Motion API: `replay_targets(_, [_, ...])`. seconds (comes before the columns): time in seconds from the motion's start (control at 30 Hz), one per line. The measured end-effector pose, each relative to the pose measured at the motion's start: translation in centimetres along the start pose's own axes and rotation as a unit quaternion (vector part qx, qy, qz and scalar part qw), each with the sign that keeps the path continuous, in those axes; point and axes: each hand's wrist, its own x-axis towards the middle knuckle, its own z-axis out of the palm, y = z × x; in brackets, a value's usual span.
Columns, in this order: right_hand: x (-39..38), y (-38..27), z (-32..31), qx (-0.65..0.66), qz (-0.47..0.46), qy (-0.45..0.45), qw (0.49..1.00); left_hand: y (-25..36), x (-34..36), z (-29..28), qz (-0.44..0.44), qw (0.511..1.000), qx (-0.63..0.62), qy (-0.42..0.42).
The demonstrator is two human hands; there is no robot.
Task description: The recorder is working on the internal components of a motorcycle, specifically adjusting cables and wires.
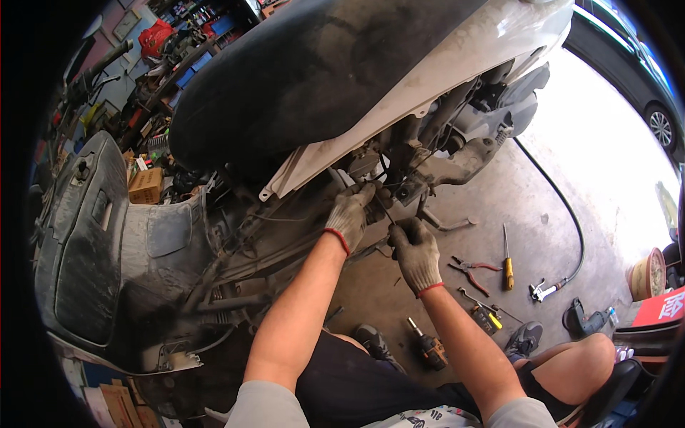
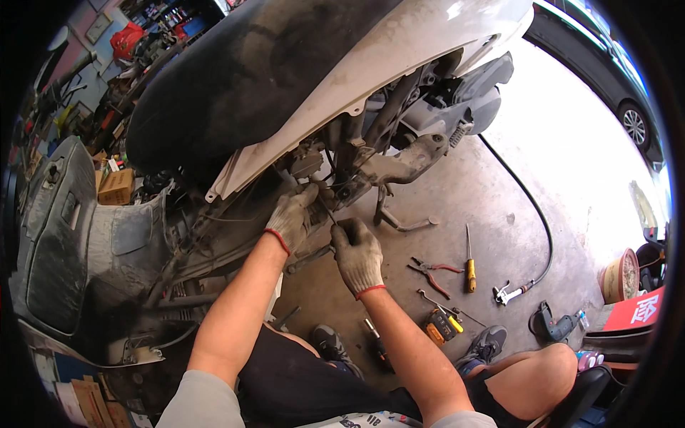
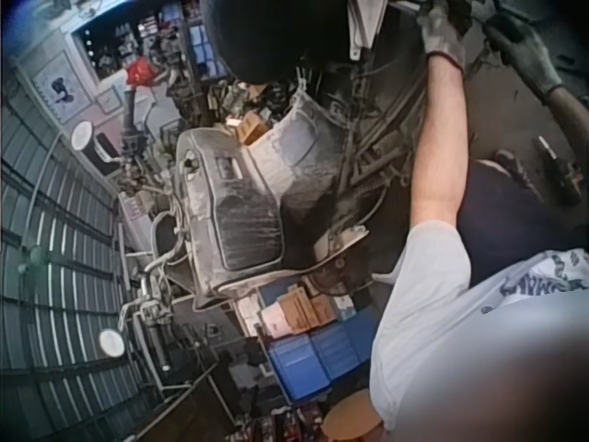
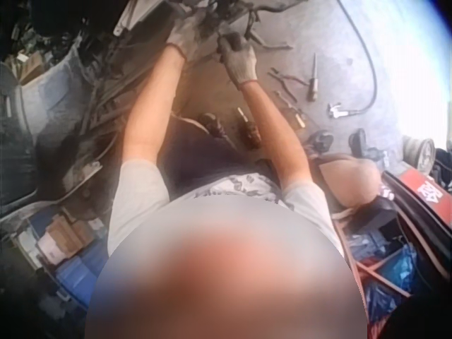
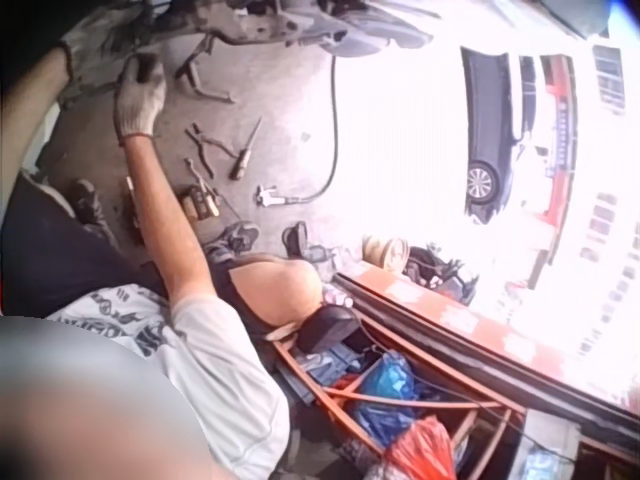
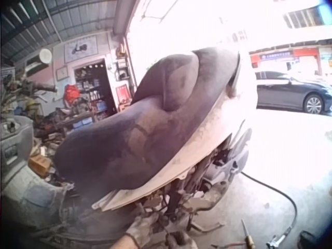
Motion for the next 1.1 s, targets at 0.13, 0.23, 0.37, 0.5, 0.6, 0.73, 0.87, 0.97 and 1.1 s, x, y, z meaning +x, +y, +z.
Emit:
replay_targets(0.13, [0.2, 0.3, 0.4, -0.044, -0.030, 0.017, 0.998, -0.3, 0.7, -0.5, 0.005, 1.000, 0.000, 0.001])
replay_targets(0.23, [0.5, 0.6, 0.5, -0.053, -0.030, 0.020, 0.998, -0.4, 1.0, -0.5, 0.010, 1.000, 0.000, 0.001])
replay_targets(0.37, [0.5, 0.2, 0.8, -0.041, -0.021, 0.016, 0.999, -0.3, 1.0, -0.6, 0.018, 1.000, 0.017, 0.006])
replay_targets(0.5, [0.8, 0.8, 0.4, -0.061, -0.024, 0.019, 0.998, -0.4, 1.1, 0.0, 0.021, 0.999, 0.037, 0.014])
replay_targets(0.6, [0.8, 0.7, 0.4, -0.153, -0.091, 0.060, 0.982, -0.3, 0.9, 0.1, 0.014, 0.999, 0.032, 0.030])
replay_targets(0.73, [0.7, 0.1, 0.3, -0.236, -0.187, 0.086, 0.950, -0.5, 1.5, -0.1, 0.009, 1.000, -0.001, 0.027])
replay_targets(0.87, [0.6, -1.2, 0.1, -0.235, -0.162, 0.066, 0.956, -0.6, 1.8, -0.3, 0.016, 1.000, -0.012, 0.015])
replay_targets(0.97, [1.1, -1.5, -0.4, -0.314, -0.200, 0.050, 0.927, -0.4, 1.7, -0.2, 0.019, 1.000, -0.008, 0.009])
replay_targets(1.1, [1.6, -1.5, 0.0, -0.346, -0.195, 0.038, 0.917, -0.6, 1.7, 0.0, 0.016, 1.000, -0.025, 0.005])
